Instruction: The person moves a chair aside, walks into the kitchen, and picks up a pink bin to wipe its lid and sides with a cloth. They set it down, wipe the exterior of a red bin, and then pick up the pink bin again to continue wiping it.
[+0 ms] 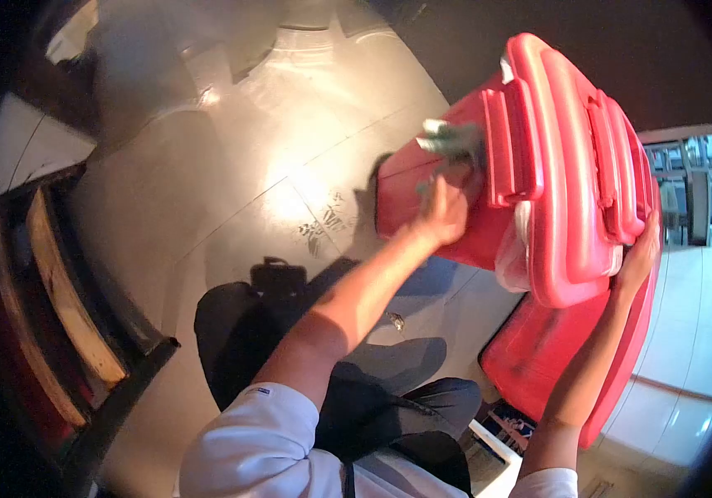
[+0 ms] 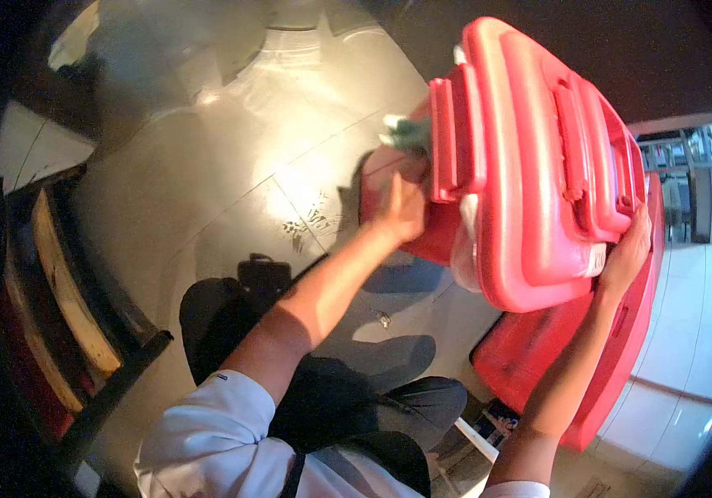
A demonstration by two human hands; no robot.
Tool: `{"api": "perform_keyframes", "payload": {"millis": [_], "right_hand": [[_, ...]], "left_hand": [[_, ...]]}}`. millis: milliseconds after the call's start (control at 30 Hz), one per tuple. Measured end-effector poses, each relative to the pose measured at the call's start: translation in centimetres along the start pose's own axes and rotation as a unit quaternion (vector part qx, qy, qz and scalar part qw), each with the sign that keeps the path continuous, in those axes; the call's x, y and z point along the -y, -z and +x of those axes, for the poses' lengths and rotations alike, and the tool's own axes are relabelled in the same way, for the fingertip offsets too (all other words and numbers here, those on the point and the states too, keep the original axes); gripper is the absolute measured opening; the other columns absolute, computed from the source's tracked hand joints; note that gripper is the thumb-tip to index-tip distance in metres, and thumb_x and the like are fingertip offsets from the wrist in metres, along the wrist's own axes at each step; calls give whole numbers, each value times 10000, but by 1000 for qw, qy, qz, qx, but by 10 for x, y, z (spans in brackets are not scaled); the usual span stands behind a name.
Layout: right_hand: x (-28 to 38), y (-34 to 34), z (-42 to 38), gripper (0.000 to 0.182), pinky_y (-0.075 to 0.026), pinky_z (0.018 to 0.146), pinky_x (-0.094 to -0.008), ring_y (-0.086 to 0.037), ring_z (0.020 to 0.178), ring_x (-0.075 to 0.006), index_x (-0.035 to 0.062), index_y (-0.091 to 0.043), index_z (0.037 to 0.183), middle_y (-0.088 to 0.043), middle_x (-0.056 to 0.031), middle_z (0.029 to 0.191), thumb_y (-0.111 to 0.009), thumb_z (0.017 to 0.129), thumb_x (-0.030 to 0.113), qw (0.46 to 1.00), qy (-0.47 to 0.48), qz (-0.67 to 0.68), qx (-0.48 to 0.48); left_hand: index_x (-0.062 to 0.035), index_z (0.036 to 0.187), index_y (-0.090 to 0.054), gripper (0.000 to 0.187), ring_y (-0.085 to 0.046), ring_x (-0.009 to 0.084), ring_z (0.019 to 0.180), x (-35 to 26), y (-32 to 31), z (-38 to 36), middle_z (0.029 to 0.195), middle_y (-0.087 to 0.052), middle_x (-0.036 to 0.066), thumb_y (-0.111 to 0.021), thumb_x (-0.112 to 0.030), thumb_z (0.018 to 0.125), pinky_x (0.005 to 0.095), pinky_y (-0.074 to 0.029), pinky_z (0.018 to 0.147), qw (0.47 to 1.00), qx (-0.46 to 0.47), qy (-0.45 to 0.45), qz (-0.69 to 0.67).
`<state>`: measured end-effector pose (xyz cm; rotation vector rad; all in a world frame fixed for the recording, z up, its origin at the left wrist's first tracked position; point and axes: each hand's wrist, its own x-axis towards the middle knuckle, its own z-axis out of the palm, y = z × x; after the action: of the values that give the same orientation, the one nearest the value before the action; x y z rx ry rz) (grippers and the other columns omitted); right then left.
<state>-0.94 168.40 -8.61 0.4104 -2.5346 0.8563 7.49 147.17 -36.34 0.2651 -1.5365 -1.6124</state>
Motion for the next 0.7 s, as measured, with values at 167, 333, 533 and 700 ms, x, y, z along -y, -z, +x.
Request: {"api": "perform_keyframes", "payload": {"millis": [167,333,533,700], "right_hand": [[-1,-1,-4,433,-429,986,-361,-612,1085,-238,-54,-645,1186,-667,-169,1142,-430,1046,294,998,22,-32,-53],[11,-1,-3,436,-450,879,-302,-605,939,-147,-47,-681,1026,-679,-96,1005,-459,1052,328,998,52,-2,-27],[19,-2,-7,383,-447,840,-340,-601,895,-240,-27,-672,956,-659,-139,957,-508,1019,313,994,88,-17,-56],[12,-6,-5,368,-411,873,-456,-561,944,-361,13,-671,852,-634,-190,912,-562,970,345,971,167,-90,-149]], "left_hand": [[-12,1336,-513,395,-539,279,1180,46,17,65,1279,-596,134,-438,-224,1012,388,-403,1051,852,-5,378,-362],[-25,1301,-551,373,-572,249,1127,190,70,-68,1276,-611,136,-422,-250,1033,340,-428,990,938,78,332,-70],[3,1006,-548,191,-498,120,914,52,65,-106,993,-552,21,-420,-133,1042,260,-433,822,919,-25,369,-133],[-8,1111,-557,228,-515,117,1010,-85,25,-54,1026,-583,24,-565,-217,1019,265,-396,951,899,-45,222,-376]]}}
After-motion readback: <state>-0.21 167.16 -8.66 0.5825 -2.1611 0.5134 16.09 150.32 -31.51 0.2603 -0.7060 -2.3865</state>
